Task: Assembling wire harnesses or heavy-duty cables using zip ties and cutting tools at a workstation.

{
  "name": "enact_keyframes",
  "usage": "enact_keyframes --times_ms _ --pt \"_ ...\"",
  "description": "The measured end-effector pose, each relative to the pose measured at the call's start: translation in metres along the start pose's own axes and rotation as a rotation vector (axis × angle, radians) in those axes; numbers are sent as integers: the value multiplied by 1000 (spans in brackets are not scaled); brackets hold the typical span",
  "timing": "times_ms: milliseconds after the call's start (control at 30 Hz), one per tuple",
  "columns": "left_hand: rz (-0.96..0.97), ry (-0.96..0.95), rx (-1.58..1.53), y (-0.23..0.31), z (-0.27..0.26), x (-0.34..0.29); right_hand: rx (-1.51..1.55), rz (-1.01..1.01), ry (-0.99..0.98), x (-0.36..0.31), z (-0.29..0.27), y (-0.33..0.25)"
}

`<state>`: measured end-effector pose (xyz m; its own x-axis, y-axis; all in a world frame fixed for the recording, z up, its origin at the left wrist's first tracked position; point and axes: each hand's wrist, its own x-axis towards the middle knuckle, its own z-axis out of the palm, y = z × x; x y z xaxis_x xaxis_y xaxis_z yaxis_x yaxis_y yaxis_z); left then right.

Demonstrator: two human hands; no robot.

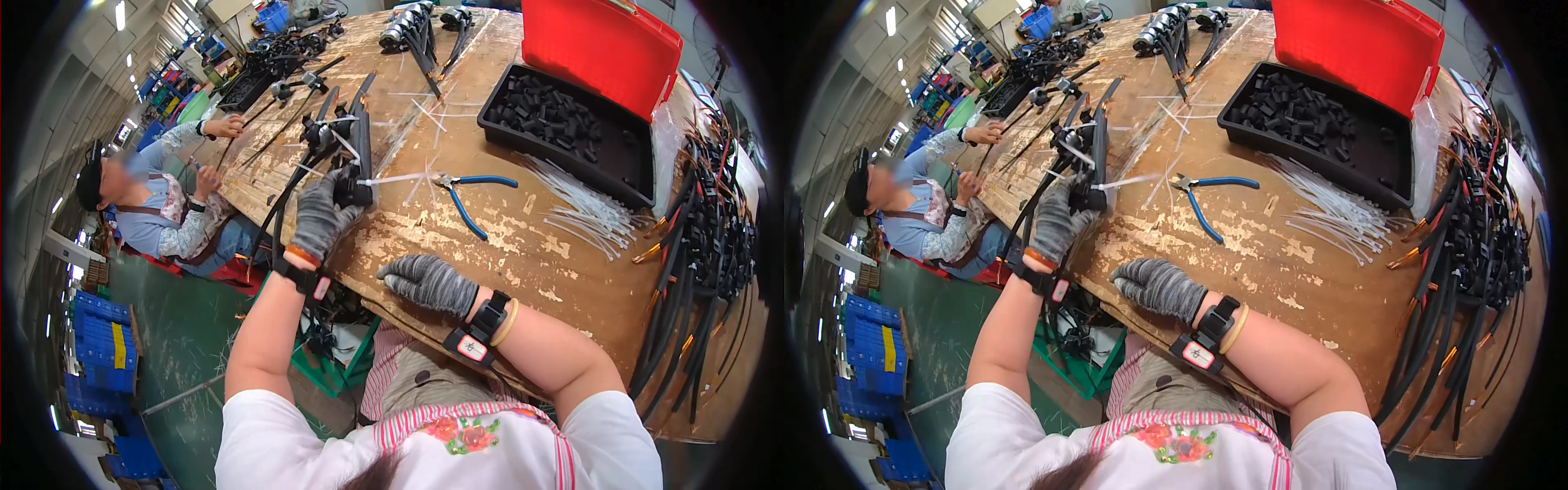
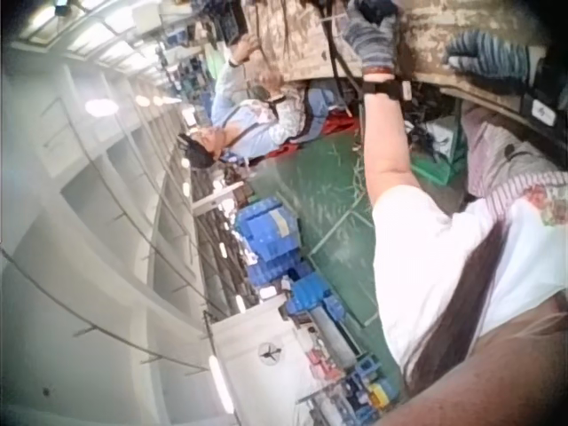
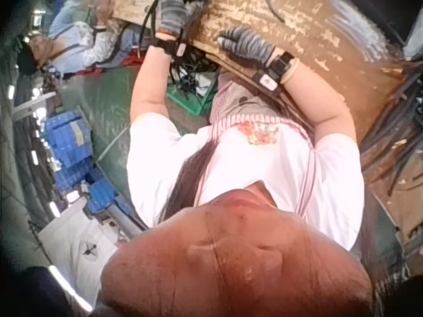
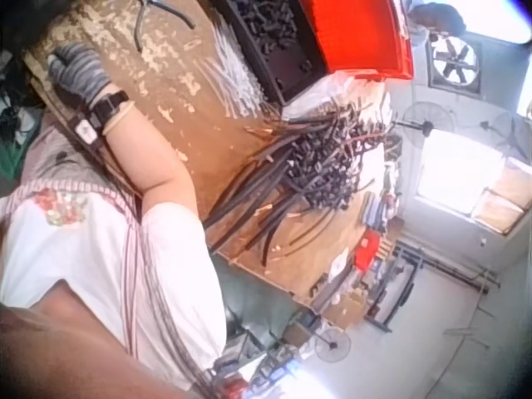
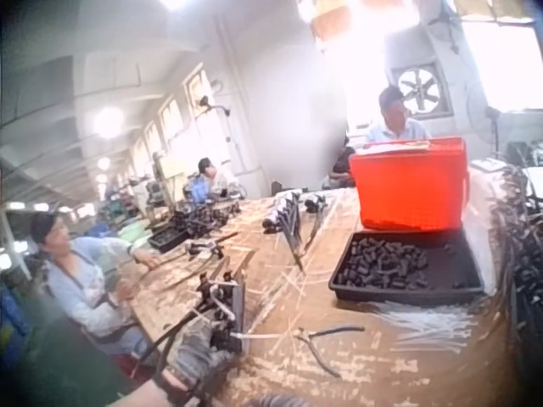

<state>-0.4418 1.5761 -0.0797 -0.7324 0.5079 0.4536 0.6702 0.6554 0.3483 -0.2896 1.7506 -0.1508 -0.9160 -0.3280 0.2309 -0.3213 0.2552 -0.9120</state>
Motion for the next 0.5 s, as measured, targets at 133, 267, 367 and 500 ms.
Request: enact_keyframes --times_ms 133,267,367,500 --pt "112 -10 378 -9 11 24 23 29 17 0 -1 0" --pt "-15 -27 646 -39 6 45 26 14 -3 0 5 -2" --pt "-11 6 537 -42 3 41 12 1 0 -1 -2 -2" --pt "-130 -23 -52 -16 12 16 54 36 34 0 -1 2"
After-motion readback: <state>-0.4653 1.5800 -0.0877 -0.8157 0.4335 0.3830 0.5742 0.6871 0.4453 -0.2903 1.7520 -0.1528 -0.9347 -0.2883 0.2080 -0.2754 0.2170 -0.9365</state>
